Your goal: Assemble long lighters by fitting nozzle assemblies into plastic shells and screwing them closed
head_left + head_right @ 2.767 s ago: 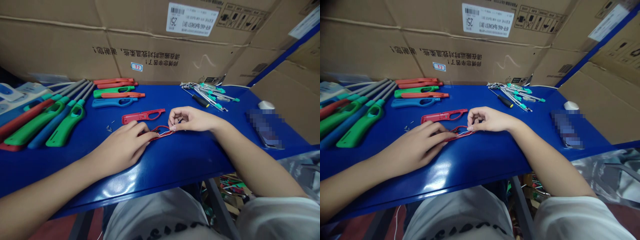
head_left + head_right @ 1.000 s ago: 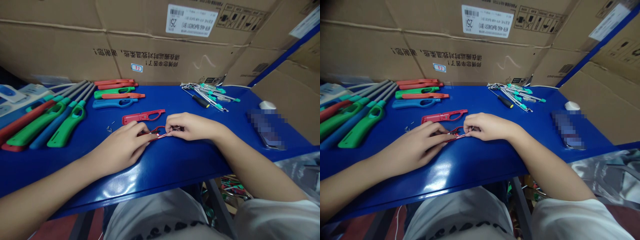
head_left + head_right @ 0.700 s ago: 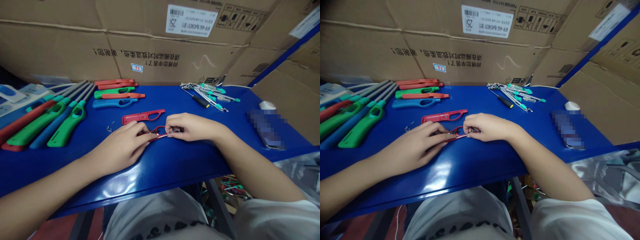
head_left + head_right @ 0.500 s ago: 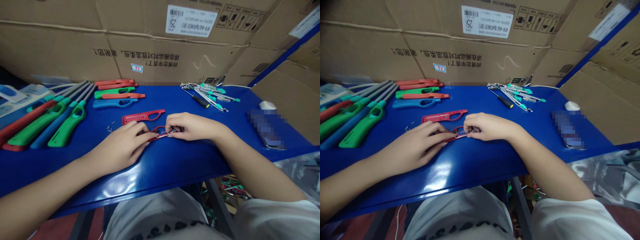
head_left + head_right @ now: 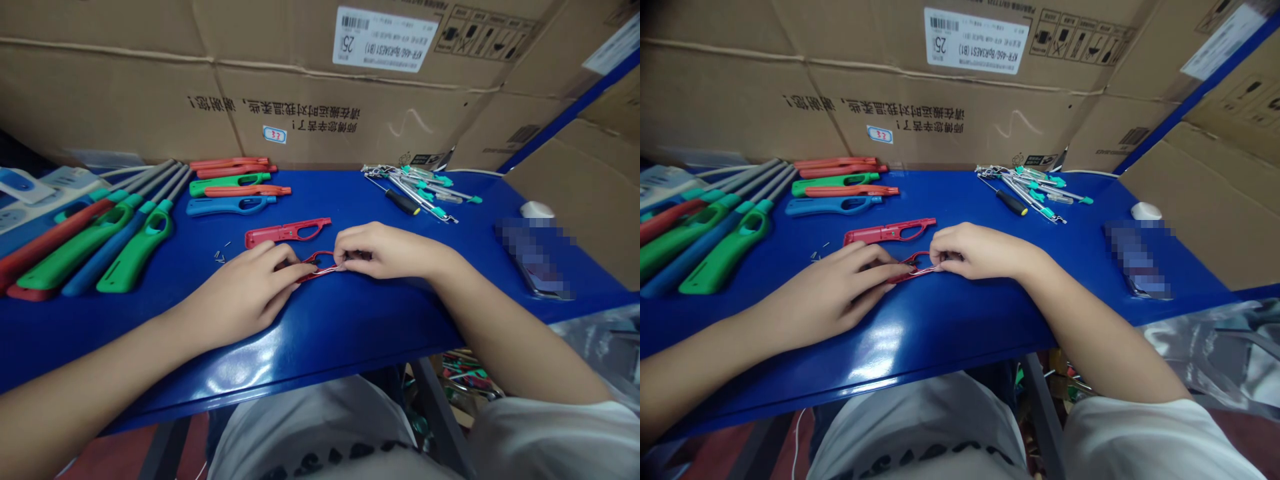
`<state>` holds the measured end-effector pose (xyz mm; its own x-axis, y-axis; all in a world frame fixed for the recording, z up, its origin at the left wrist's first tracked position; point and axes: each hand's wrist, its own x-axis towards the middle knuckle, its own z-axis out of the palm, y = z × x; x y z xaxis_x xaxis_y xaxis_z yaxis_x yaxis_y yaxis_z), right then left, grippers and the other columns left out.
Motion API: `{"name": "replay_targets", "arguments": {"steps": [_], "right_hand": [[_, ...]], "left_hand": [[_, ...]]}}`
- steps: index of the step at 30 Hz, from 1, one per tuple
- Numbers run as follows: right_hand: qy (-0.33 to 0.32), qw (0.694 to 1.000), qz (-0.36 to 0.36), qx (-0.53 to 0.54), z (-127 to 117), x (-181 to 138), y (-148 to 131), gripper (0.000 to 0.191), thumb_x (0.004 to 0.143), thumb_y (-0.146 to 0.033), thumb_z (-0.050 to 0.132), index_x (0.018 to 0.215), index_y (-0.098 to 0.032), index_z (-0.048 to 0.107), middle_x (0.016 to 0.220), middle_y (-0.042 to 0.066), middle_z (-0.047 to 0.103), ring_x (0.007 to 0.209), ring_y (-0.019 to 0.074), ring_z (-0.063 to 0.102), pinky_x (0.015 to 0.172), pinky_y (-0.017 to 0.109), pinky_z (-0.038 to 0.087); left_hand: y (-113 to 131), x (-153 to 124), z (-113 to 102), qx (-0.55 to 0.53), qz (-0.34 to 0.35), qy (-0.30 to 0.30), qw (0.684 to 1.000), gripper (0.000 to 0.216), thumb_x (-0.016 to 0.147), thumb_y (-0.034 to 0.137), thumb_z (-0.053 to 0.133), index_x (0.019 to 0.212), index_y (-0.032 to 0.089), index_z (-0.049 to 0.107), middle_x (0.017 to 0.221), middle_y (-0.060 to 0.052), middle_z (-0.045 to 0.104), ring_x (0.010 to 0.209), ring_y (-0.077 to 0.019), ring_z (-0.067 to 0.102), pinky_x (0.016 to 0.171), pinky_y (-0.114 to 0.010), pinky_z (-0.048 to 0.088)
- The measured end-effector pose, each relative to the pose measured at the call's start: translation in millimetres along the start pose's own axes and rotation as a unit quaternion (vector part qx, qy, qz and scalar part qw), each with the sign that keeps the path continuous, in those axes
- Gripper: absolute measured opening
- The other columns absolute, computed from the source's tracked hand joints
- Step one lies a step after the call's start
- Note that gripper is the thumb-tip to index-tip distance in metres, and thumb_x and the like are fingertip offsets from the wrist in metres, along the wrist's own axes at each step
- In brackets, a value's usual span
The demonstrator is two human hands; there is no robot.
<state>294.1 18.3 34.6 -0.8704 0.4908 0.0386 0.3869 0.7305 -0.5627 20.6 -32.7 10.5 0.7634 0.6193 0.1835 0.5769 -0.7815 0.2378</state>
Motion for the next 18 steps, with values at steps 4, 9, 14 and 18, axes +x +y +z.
{"name": "replay_targets", "arguments": {"steps": [4,9,14,18], "right_hand": [[-0.008,1.000,0.012,0.000,-1.0,-0.5,-0.6,0.012,0.089,-0.008,0.060,0.093,-0.016,0.067,0.092,0.004,0.065,0.076,0.0125,0.057,0.070,0.024,0.042],[-0.004,1.000,0.012,0.008,-1.3,0.1,-0.2,0.010,0.092,-0.010,0.059,0.089,-0.016,0.067,0.092,0.004,0.067,0.081,0.0142,0.059,0.074,0.026,0.042],[0.007,1.000,0.015,0.005,-0.3,0.5,0.3,0.010,0.093,-0.013,0.057,0.088,-0.015,0.065,0.090,0.005,0.066,0.080,0.0145,0.057,0.074,0.026,0.041],[0.017,0.999,0.027,-0.003,2.0,0.6,1.5,0.011,0.090,-0.009,0.056,0.088,-0.016,0.063,0.089,0.004,0.065,0.077,0.0139,0.055,0.071,0.025,0.039]], "left_hand": [[0.6,0.2,-1.5,-0.001,0.001,0.000,1.000,0.035,0.105,0.023,0.042,0.133,0.023,0.063,0.111,-0.009,0.062,0.101,-0.0244,0.059,0.087,-0.040,0.051],[0.8,-0.3,-2.6,-0.004,0.002,-0.001,1.000,0.035,0.104,0.023,0.042,0.133,0.024,0.063,0.112,-0.010,0.062,0.101,-0.0244,0.059,0.087,-0.040,0.052],[1.0,-0.3,-2.5,-0.011,0.001,-0.002,1.000,0.036,0.104,0.022,0.043,0.133,0.025,0.063,0.113,-0.010,0.062,0.102,-0.0248,0.059,0.089,-0.041,0.052],[1.1,-0.1,-2.0,-0.013,-0.001,-0.002,1.000,0.038,0.104,0.022,0.044,0.136,0.025,0.062,0.114,-0.009,0.063,0.102,-0.0245,0.059,0.089,-0.041,0.052]]}}
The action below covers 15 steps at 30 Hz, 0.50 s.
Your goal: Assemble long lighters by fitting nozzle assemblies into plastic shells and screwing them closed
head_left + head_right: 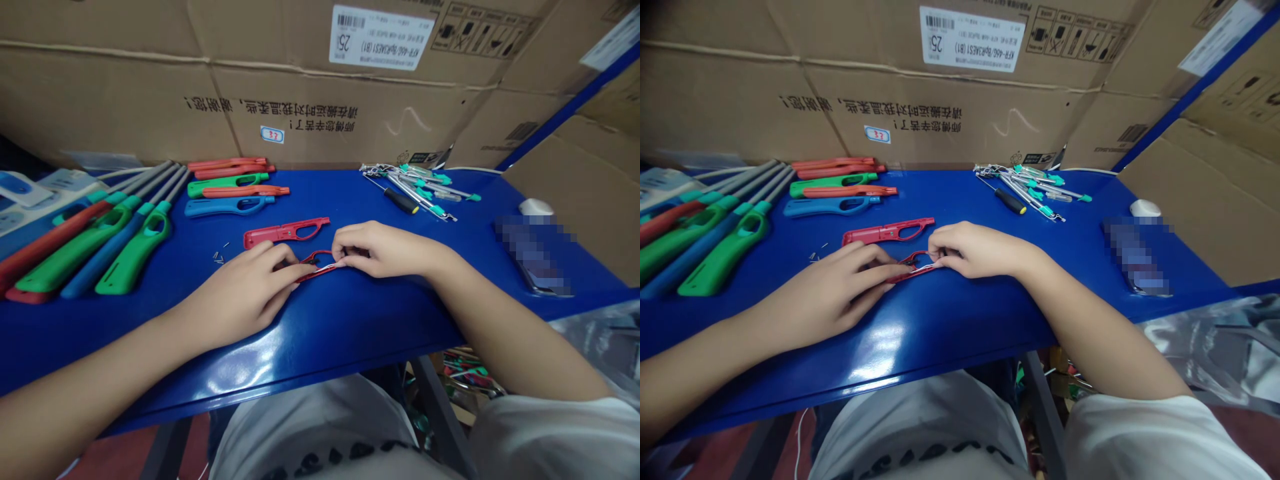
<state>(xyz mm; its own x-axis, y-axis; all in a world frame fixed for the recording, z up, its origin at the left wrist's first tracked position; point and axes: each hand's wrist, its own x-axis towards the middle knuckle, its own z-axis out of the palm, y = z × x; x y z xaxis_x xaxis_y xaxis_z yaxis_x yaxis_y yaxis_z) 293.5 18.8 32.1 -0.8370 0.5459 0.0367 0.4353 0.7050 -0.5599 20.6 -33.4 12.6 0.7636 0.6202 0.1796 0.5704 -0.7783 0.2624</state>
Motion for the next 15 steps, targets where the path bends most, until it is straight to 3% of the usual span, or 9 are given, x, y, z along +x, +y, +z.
{"name": "replay_targets", "arguments": {"steps": [7,15], "right_hand": [[0.017,0.999,-0.027,0.007,1.9,1.1,-0.2,0.014,0.088,-0.006,0.056,0.088,-0.016,0.066,0.090,0.004,0.067,0.080,0.0140,0.058,0.074,0.025,0.043],[0.034,0.999,-0.011,0.007,4.4,1.6,-0.3,0.011,0.090,-0.013,0.060,0.085,-0.016,0.069,0.085,0.003,0.066,0.070,0.0111,0.056,0.068,0.023,0.042]], "left_hand": [[0.1,-0.8,0.8,0.032,0.012,-0.004,0.999,0.041,0.104,0.022,0.043,0.141,0.029,0.061,0.113,-0.010,0.062,0.100,-0.0250,0.059,0.084,-0.040,0.053],[2.3,-0.3,-0.8,0.065,0.012,-0.017,0.998,0.041,0.104,0.022,0.043,0.139,0.027,0.062,0.112,-0.011,0.062,0.101,-0.0266,0.059,0.082,-0.041,0.054]]}}
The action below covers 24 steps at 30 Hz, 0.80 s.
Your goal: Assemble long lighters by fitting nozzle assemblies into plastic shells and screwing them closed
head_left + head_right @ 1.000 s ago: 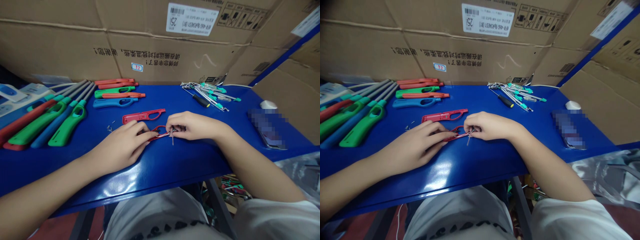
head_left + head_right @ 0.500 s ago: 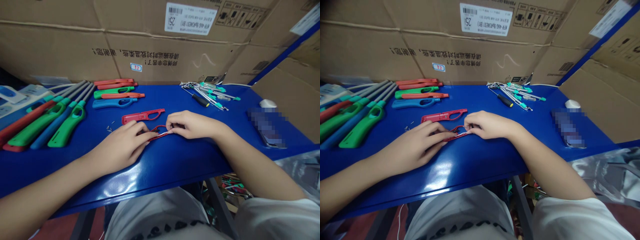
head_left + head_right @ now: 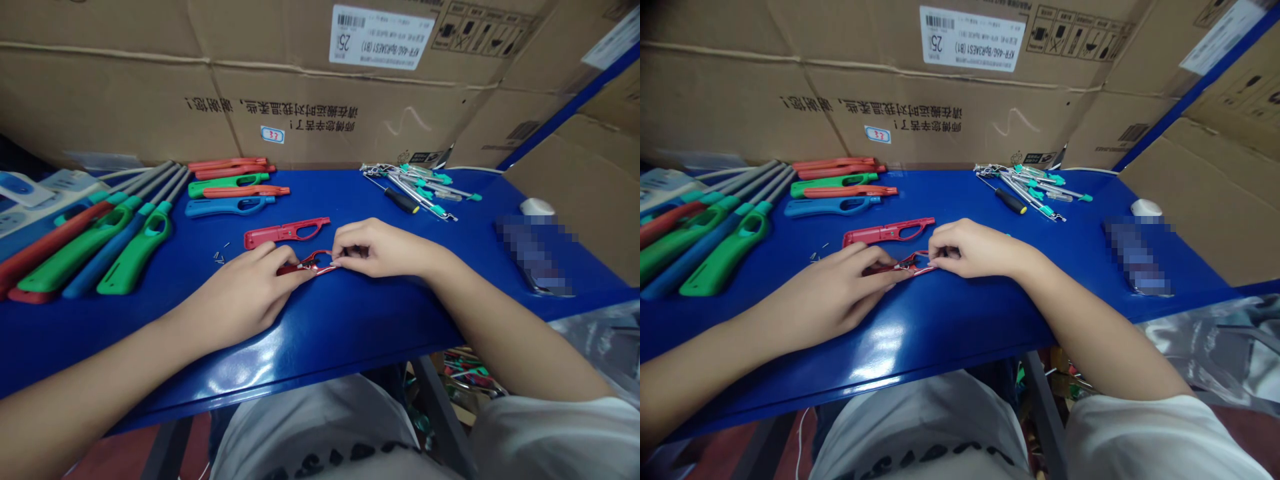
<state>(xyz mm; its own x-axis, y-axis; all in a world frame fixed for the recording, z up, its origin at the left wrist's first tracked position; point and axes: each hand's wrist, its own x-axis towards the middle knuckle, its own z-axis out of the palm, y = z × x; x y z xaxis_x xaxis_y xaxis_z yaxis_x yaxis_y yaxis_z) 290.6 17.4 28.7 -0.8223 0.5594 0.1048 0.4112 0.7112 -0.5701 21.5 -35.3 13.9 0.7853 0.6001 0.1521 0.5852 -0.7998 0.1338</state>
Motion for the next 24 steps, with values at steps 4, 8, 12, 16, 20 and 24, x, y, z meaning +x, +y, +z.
{"name": "replay_targets", "arguments": {"steps": [4,8,12,16,20,24], "right_hand": [[0.005,1.000,0.013,-0.008,2.4,1.1,0.2,0.009,0.088,-0.010,0.061,0.086,-0.016,0.069,0.083,0.002,0.065,0.067,0.0101,0.052,0.065,0.023,0.039],[0.000,1.000,0.004,0.000,0.5,0.7,-0.3,0.007,0.091,-0.014,0.062,0.088,-0.015,0.069,0.084,0.002,0.064,0.067,0.0098,0.052,0.066,0.023,0.039],[-0.020,1.000,0.003,0.011,-1.2,0.9,0.7,0.009,0.093,-0.020,0.063,0.086,-0.015,0.068,0.085,0.003,0.063,0.070,0.0109,0.053,0.066,0.023,0.039],[-0.014,0.999,0.032,0.011,0.7,2.3,1.5,0.009,0.091,-0.020,0.064,0.083,-0.016,0.065,0.085,0.003,0.064,0.069,0.0114,0.051,0.065,0.024,0.038],[-0.003,0.996,0.081,0.041,2.7,4.0,0.1,0.006,0.088,-0.018,0.065,0.083,-0.016,0.066,0.081,0.002,0.065,0.067,0.0115,0.051,0.063,0.024,0.037],[0.007,0.991,0.113,0.074,3.4,5.0,-2.6,0.005,0.085,-0.015,0.065,0.089,-0.015,0.067,0.072,-0.001,0.061,0.063,0.0106,0.050,0.060,0.023,0.037]], "left_hand": [[0.5,0.1,0.2,0.003,0.003,0.005,1.000,0.040,0.104,0.021,0.043,0.139,0.027,0.063,0.111,-0.012,0.062,0.101,-0.0266,0.059,0.082,-0.041,0.054],[0.6,-0.1,0.7,0.006,0.004,0.005,1.000,0.040,0.104,0.021,0.043,0.138,0.026,0.063,0.111,-0.012,0.062,0.101,-0.0269,0.059,0.083,-0.041,0.054],[0.9,0.0,0.5,0.008,0.007,0.008,1.000,0.040,0.104,0.021,0.043,0.137,0.026,0.064,0.111,-0.012,0.063,0.101,-0.0267,0.059,0.081,-0.040,0.054],[0.5,-0.2,0.5,0.001,0.004,0.011,1.000,0.039,0.104,0.022,0.044,0.137,0.027,0.064,0.110,-0.011,0.063,0.101,-0.0260,0.059,0.082,-0.040,0.054],[0.0,-0.4,1.0,-0.009,0.000,0.013,1.000,0.040,0.103,0.021,0.044,0.138,0.029,0.063,0.111,-0.010,0.063,0.101,-0.0255,0.059,0.082,-0.039,0.054],[2.0,-0.5,0.2,0.014,0.005,0.012,1.000,0.040,0.104,0.021,0.043,0.138,0.027,0.064,0.110,-0.011,0.063,0.100,-0.0265,0.060,0.080,-0.040,0.054]]}}
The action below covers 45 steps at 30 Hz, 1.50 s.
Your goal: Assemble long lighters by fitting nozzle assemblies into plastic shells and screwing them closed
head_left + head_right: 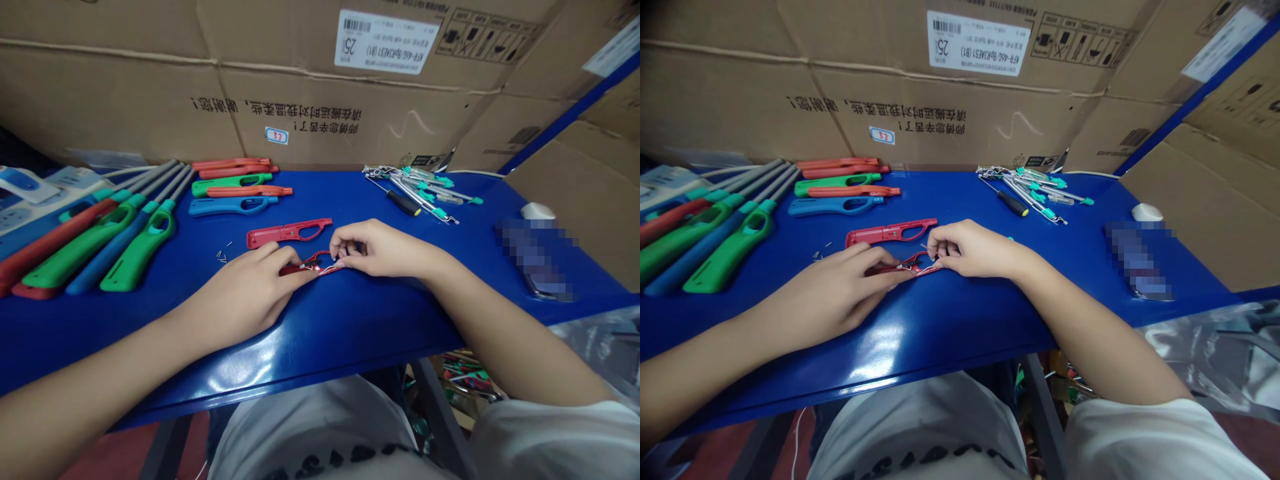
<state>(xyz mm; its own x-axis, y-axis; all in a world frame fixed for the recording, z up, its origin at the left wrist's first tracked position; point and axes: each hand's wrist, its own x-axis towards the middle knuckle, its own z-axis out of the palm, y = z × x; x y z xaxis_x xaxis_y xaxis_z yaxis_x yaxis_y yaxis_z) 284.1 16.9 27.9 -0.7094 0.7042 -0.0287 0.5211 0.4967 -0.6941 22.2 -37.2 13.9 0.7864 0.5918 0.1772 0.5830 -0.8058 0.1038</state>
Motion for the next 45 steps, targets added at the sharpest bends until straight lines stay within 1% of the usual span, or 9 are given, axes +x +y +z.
{"name": "replay_targets", "arguments": {"steps": [4,7,9,13,19,29,34,40,45], "right_hand": [[0.002,1.000,-0.007,-0.009,1,0,0,0.002,0.086,-0.016,0.067,0.086,-0.015,0.068,0.075,0.000,0.063,0.065,0.0106,0.052,0.061,0.023,0.038],[0.004,0.999,-0.037,-0.019,2,0,3,0.006,0.088,-0.019,0.068,0.084,-0.015,0.069,0.079,0.001,0.066,0.067,0.0103,0.053,0.063,0.023,0.039],[0.007,0.999,-0.032,-0.020,2,1,3,0.008,0.088,-0.019,0.070,0.082,-0.015,0.070,0.078,0.001,0.065,0.066,0.0100,0.052,0.062,0.023,0.038],[0.007,1.000,-0.021,-0.021,3,1,2,0.010,0.087,-0.022,0.074,0.083,-0.014,0.069,0.075,0.000,0.064,0.065,0.0097,0.052,0.061,0.022,0.039],[0.008,0.997,-0.058,-0.051,2,1,1,0.008,0.089,-0.018,0.071,0.083,-0.014,0.069,0.079,0.001,0.064,0.066,0.0095,0.052,0.064,0.022,0.039],[-0.017,0.998,-0.060,-0.028,-4,-1,5,0.011,0.092,-0.025,0.070,0.088,-0.015,0.072,0.087,0.003,0.070,0.070,0.0105,0.057,0.065,0.022,0.042],[-0.015,0.998,-0.061,-0.030,-3,0,8,0.011,0.091,-0.025,0.070,0.086,-0.015,0.073,0.087,0.003,0.070,0.072,0.0114,0.059,0.066,0.023,0.043],[-0.013,0.997,-0.070,-0.039,0,1,5,0.014,0.091,-0.026,0.071,0.082,-0.016,0.071,0.083,0.003,0.069,0.071,0.0118,0.058,0.066,0.024,0.042],[-0.005,0.997,-0.060,-0.044,1,1,3,0.012,0.089,-0.022,0.073,0.080,-0.015,0.070,0.079,0.001,0.065,0.068,0.0106,0.056,0.065,0.023,0.041]], "left_hand": [[3,0,-1,0.043,0.003,-0.006,0.999,0.042,0.102,0.019,0.044,0.140,0.026,0.063,0.108,-0.012,0.063,0.095,-0.0268,0.059,0.077,-0.040,0.055],[5,0,-2,0.067,0.000,-0.016,0.998,0.046,0.101,0.017,0.045,0.144,0.027,0.059,0.108,-0.012,0.063,0.091,-0.0266,0.058,0.075,-0.040,0.054],[6,0,-2,0.081,0.002,-0.022,0.996,0.048,0.100,0.016,0.048,0.146,0.026,0.057,0.109,-0.013,0.063,0.090,-0.0268,0.057,0.074,-0.039,0.054],[11,-2,-2,0.119,0.010,-0.039,0.992,0.055,0.095,0.011,0.052,0.148,0.023,0.055,0.112,-0.013,0.064,0.093,-0.0288,0.057,0.075,-0.040,0.055],[25,-6,-1,0.183,0.001,-0.046,0.982,0.057,0.090,0.003,0.050,0.146,0.014,0.056,0.117,-0.016,0.067,0.097,-0.0309,0.060,0.077,-0.043,0.058],[17,-10,-2,0.082,-0.004,0.002,0.997,0.044,0.092,0.006,0.054,0.134,0.012,0.064,0.128,-0.011,0.070,0.105,-0.0306,0.063,0.080,-0.042,0.062],[16,-8,-1,0.064,-0.004,0.015,0.998,0.040,0.094,0.009,0.053,0.133,0.015,0.064,0.125,-0.010,0.071,0.104,-0.0309,0.064,0.080,-0.044,0.062],[15,-7,-2,0.049,-0.002,0.038,0.998,0.038,0.097,0.011,0.050,0.132,0.011,0.065,0.122,-0.010,0.074,0.102,-0.0292,0.065,0.084,-0.043,0.061],[14,-7,-3,0.063,0.010,0.023,0.998,0.045,0.093,0.008,0.049,0.134,0.014,0.065,0.125,-0.010,0.072,0.100,-0.0296,0.065,0.081,-0.044,0.061]]}}
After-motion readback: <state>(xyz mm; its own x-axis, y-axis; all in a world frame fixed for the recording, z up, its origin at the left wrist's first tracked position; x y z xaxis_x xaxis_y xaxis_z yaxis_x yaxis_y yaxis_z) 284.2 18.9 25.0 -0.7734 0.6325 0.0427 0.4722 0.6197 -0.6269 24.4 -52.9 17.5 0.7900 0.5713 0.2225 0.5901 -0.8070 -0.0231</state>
